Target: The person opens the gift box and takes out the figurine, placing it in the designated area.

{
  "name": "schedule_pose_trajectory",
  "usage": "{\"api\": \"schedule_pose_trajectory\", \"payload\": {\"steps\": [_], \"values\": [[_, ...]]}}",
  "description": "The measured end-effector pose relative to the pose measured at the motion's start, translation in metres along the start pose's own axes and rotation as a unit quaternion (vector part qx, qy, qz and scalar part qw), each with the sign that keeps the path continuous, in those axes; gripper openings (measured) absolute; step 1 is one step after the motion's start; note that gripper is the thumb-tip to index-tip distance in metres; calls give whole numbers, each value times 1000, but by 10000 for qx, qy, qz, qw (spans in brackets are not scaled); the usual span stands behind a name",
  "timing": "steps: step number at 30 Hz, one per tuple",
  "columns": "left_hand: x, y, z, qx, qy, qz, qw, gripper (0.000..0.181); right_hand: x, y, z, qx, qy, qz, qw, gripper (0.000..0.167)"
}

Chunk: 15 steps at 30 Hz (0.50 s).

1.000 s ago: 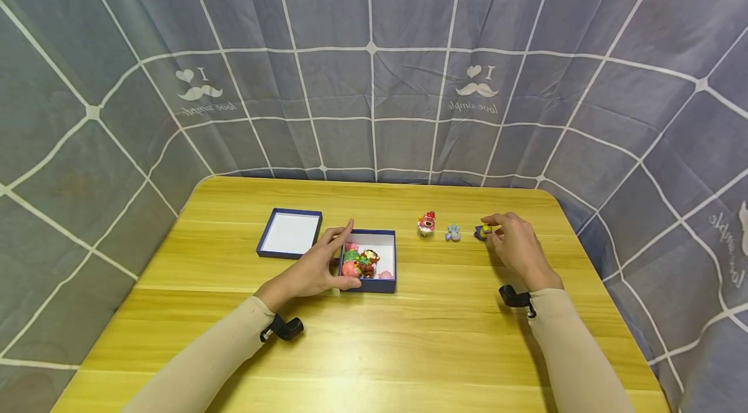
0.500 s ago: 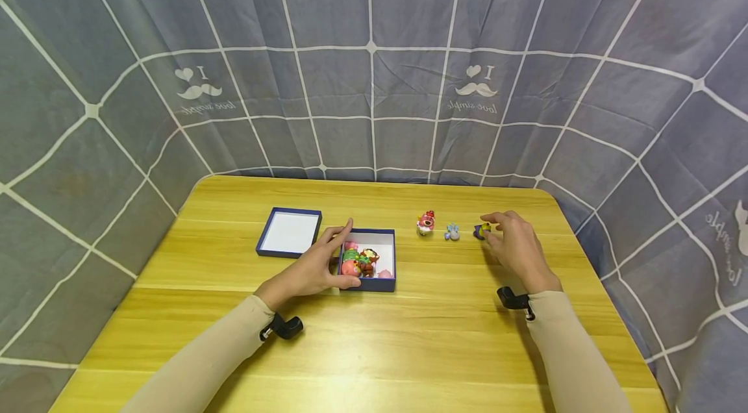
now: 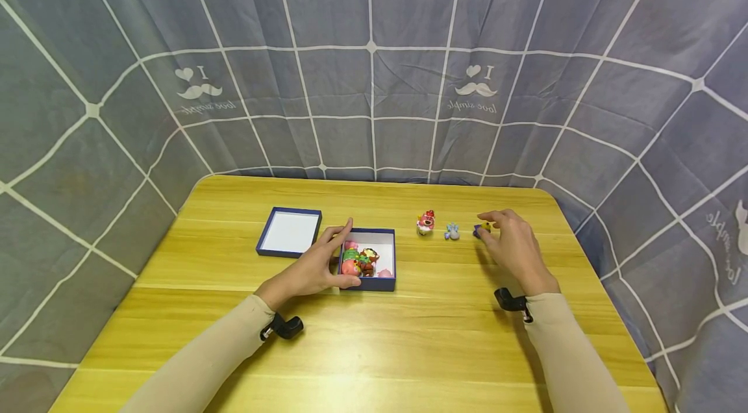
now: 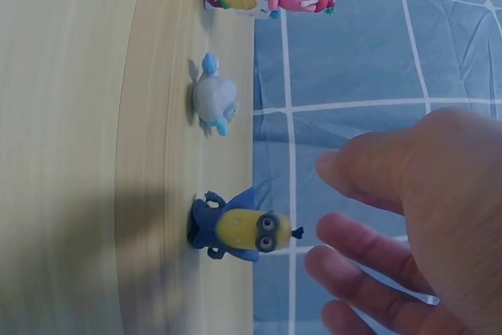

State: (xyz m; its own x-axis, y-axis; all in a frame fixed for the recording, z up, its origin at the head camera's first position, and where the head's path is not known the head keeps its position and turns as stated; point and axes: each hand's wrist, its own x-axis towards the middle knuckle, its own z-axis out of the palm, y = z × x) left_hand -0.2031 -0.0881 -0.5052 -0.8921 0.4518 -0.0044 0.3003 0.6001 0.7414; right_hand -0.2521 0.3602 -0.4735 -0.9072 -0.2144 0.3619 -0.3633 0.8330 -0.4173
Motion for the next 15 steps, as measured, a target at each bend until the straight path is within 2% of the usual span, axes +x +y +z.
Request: {"api": "schedule_pose_trajectory", "payload": {"steps": [15], "values": [[0,-1,1,35,-18,16,10000,131,-3,-13,0,-70,23,-149,9999,32]]}}
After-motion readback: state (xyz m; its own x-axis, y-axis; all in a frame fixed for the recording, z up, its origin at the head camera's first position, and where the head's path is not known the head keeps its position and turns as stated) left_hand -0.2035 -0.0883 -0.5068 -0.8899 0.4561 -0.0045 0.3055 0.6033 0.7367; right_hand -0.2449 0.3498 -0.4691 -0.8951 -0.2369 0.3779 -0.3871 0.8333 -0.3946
